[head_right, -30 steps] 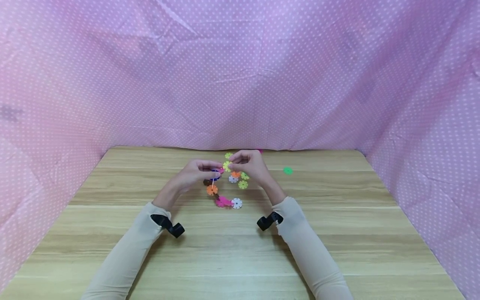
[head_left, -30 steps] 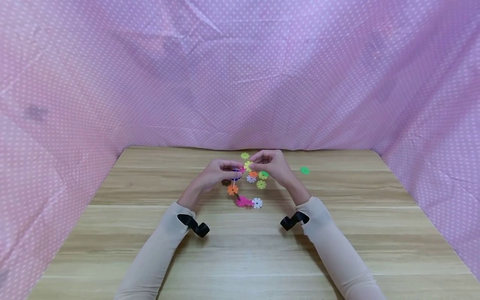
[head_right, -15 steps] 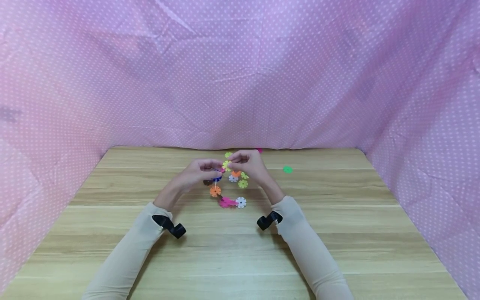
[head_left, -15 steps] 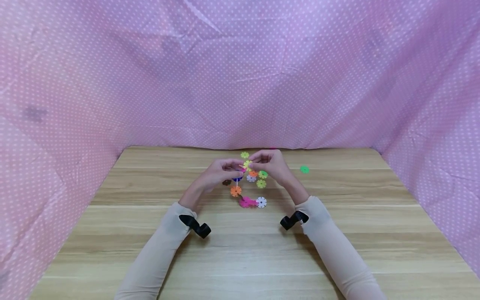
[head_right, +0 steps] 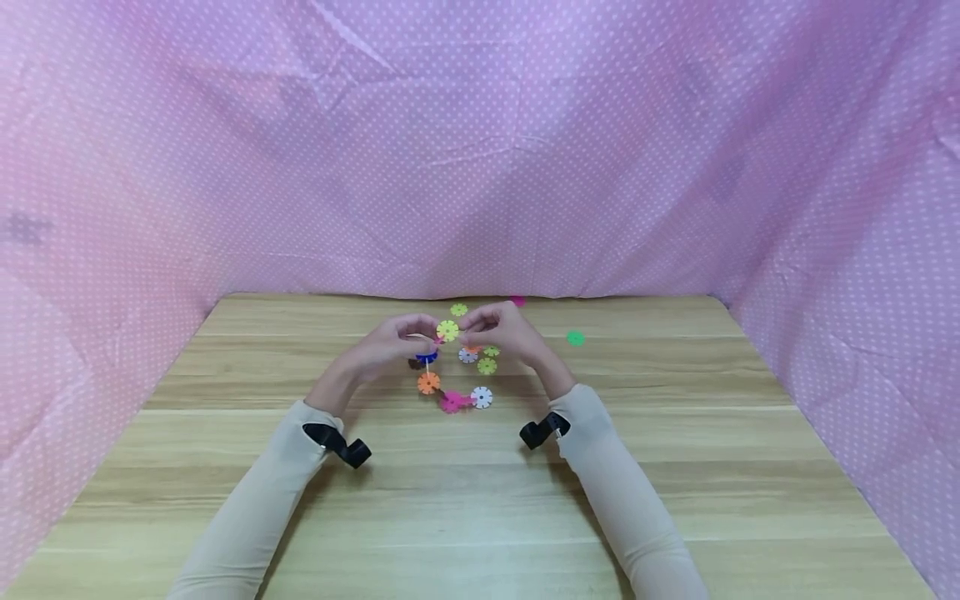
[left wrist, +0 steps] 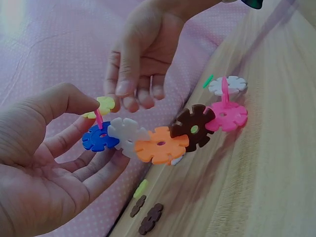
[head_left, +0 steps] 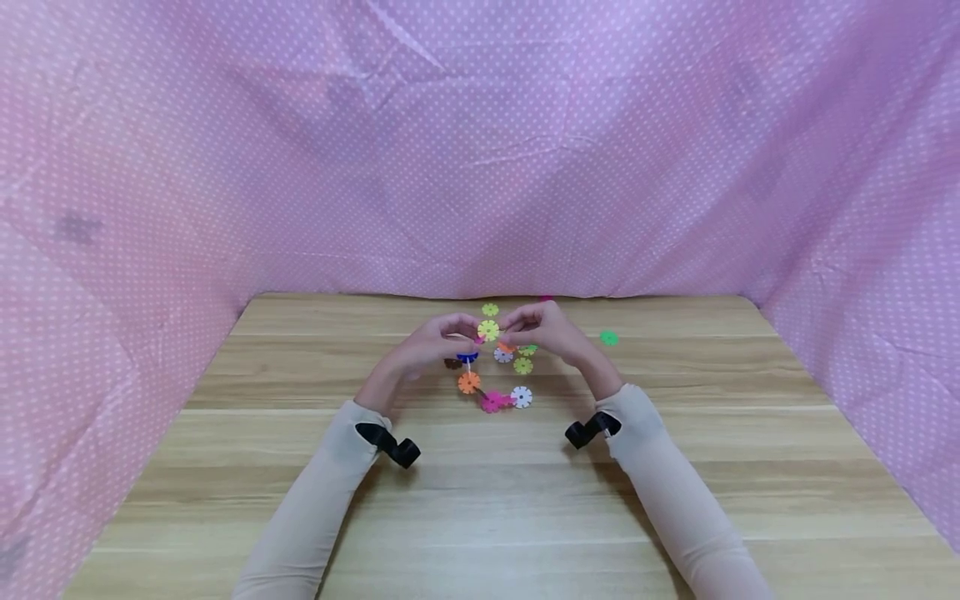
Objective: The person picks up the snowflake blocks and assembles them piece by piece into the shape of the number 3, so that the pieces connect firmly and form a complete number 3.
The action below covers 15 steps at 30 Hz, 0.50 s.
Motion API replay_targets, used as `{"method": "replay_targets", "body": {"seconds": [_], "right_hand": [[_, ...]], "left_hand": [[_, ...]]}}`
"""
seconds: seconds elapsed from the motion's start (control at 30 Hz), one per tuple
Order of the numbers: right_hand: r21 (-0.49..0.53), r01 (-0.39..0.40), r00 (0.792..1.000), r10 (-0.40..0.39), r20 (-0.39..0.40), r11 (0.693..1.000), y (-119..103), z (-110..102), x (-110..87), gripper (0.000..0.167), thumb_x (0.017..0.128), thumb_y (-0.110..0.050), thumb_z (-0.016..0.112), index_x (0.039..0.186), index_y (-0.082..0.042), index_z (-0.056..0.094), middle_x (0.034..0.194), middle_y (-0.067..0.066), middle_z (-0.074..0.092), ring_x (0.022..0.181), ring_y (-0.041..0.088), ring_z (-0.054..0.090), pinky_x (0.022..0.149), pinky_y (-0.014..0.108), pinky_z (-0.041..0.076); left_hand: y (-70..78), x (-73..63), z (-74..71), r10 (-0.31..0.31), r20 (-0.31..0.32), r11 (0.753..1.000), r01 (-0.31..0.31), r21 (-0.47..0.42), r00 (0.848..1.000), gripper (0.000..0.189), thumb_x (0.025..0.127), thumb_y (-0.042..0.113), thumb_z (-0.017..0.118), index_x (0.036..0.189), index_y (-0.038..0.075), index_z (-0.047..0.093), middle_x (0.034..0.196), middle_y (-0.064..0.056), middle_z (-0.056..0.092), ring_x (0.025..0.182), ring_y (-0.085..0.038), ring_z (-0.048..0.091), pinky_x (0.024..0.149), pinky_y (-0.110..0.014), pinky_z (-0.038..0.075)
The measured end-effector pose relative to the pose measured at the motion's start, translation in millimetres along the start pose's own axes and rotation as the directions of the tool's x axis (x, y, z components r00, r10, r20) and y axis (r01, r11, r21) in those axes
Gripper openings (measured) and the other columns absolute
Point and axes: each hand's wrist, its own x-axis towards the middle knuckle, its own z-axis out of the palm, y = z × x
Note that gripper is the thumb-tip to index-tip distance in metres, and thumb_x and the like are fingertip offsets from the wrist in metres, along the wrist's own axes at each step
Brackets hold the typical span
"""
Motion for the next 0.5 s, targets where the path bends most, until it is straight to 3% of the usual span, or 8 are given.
{"method": "replay_targets", "body": {"seconds": [0.07,0.3,0.5], "right_hand": [[-0.023,-0.018,1.0,0.018,0.01,1.0,0.6,-4.0,-1.0,0.024,0.09,-0.004,0.076,0.112,0.005,0.071,0.097,0.008,0.076,0.083,0.012,0.071,0.094,0.054,0.059],[-0.166,-0.075,0.995,0.085,0.057,0.983,4.5,-16.5,-7.9,0.028,0.089,-0.004,0.076,0.114,0.007,0.07,0.104,0.02,0.074,0.086,0.015,0.069,0.079,0.027,0.06],[-0.278,-0.058,0.989,0.092,0.113,0.959,14.2,-23.4,-11.7,0.026,0.087,0.0,0.076,0.111,0.008,0.07,0.095,0.017,0.074,0.085,0.016,0.066,0.077,0.022,0.057]], "left_hand": [[0.6,-0.1,-0.8,-0.013,-0.006,1.0,0.013,0.009,1.0,0.041,0.097,0.007,0.063,0.136,0.0,0.055,0.135,-0.021,0.058,0.114,-0.024,0.064,0.095,-0.033,0.057],[4.3,-1.7,-2.5,-0.064,-0.06,0.997,0.066,0.031,0.996,0.043,0.096,0.006,0.064,0.138,0.004,0.053,0.137,-0.02,0.054,0.116,-0.025,0.059,0.094,-0.032,0.055],[5.3,-3.4,-5.2,-0.077,-0.058,0.996,0.079,0.031,0.995,0.043,0.097,0.01,0.063,0.138,0.007,0.05,0.138,-0.018,0.054,0.117,-0.027,0.06,0.096,-0.038,0.054]]}}
